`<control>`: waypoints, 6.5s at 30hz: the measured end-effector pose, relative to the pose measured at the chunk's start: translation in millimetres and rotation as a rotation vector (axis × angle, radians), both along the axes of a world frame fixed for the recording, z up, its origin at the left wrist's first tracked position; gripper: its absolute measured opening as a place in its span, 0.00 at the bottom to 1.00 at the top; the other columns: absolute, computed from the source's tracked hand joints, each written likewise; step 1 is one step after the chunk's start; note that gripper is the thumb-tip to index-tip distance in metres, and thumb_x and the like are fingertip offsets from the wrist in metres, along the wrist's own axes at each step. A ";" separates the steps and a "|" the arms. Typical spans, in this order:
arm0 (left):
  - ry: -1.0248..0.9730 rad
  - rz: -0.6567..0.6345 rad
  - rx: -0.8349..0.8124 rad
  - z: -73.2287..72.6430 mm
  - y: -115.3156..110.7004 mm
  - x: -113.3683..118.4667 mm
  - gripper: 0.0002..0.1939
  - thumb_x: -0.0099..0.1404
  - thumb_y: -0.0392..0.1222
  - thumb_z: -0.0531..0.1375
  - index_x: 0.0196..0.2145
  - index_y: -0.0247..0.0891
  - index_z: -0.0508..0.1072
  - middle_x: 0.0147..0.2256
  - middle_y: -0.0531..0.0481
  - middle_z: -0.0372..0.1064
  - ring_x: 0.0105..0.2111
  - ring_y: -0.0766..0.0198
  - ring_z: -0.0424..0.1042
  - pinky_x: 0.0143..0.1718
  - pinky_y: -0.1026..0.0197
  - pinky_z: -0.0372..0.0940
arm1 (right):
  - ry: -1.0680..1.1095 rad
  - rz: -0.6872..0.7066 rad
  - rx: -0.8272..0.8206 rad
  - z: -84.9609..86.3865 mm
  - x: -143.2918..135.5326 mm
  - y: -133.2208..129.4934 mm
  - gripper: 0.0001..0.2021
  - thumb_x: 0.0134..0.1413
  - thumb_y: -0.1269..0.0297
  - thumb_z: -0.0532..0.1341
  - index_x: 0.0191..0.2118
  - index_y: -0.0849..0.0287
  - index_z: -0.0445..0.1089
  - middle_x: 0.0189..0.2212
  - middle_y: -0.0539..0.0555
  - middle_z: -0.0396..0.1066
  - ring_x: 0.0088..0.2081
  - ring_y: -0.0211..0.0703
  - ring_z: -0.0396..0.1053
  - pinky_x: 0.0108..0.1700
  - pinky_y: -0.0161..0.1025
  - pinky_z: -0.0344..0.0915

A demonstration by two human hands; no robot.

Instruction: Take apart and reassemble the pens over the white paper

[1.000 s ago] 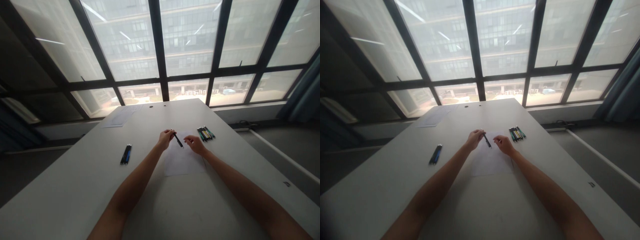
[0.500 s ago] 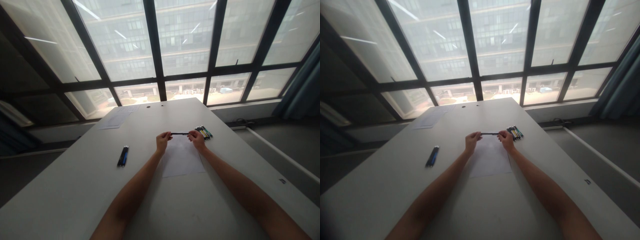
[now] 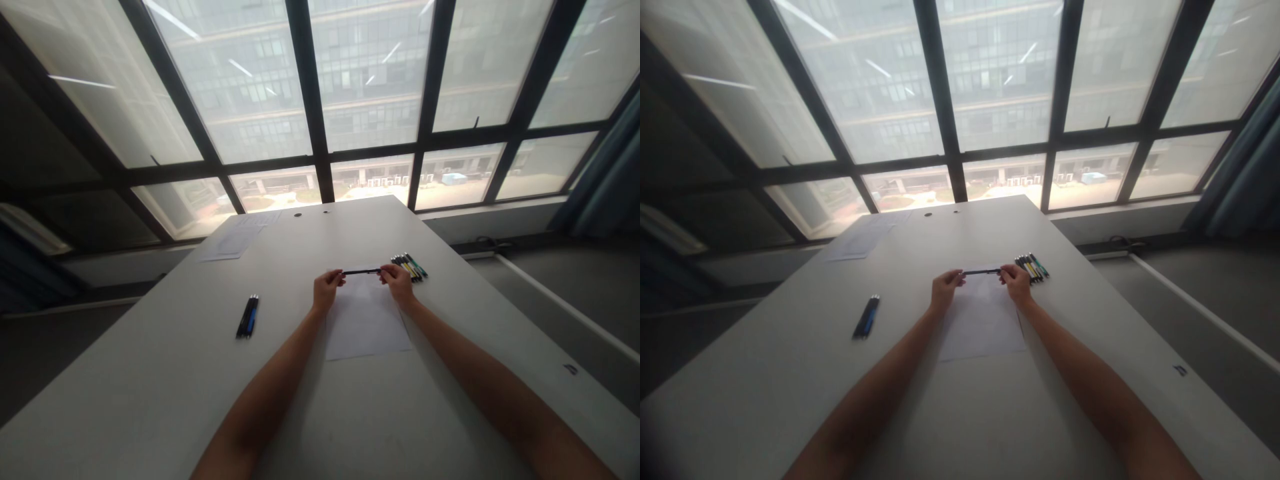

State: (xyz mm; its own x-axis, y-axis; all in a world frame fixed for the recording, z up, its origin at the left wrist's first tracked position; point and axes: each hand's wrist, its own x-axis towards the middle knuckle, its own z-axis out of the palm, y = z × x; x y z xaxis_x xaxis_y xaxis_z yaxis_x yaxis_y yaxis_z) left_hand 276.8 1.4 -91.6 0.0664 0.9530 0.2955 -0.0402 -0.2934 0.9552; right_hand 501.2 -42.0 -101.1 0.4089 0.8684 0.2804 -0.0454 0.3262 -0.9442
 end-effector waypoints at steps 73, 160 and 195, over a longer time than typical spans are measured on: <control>0.350 0.117 0.101 9.5 -32.4 -31.4 0.06 0.58 0.41 0.65 0.34 0.42 0.82 0.32 0.48 0.79 0.30 0.61 0.73 0.37 0.61 0.65 | -0.117 -0.032 -0.112 1.2 -20.3 -14.7 0.18 0.46 0.48 0.65 0.34 0.60 0.72 0.25 0.56 0.75 0.22 0.39 0.66 0.24 0.36 0.62; 0.401 0.123 -0.010 24.2 -41.9 -34.4 0.14 0.64 0.50 0.61 0.33 0.38 0.80 0.32 0.48 0.78 0.31 0.63 0.73 0.31 0.64 0.64 | -0.232 -0.009 -0.152 8.7 -23.4 -27.7 0.14 0.55 0.53 0.62 0.34 0.60 0.72 0.26 0.55 0.75 0.25 0.40 0.67 0.28 0.37 0.63; 0.397 0.113 -0.017 25.9 -41.5 -33.8 0.15 0.64 0.52 0.60 0.31 0.38 0.79 0.31 0.49 0.77 0.30 0.63 0.72 0.31 0.63 0.63 | -0.249 -0.016 -0.147 7.2 -23.5 -26.6 0.15 0.55 0.51 0.62 0.34 0.60 0.72 0.26 0.55 0.75 0.25 0.40 0.66 0.28 0.37 0.63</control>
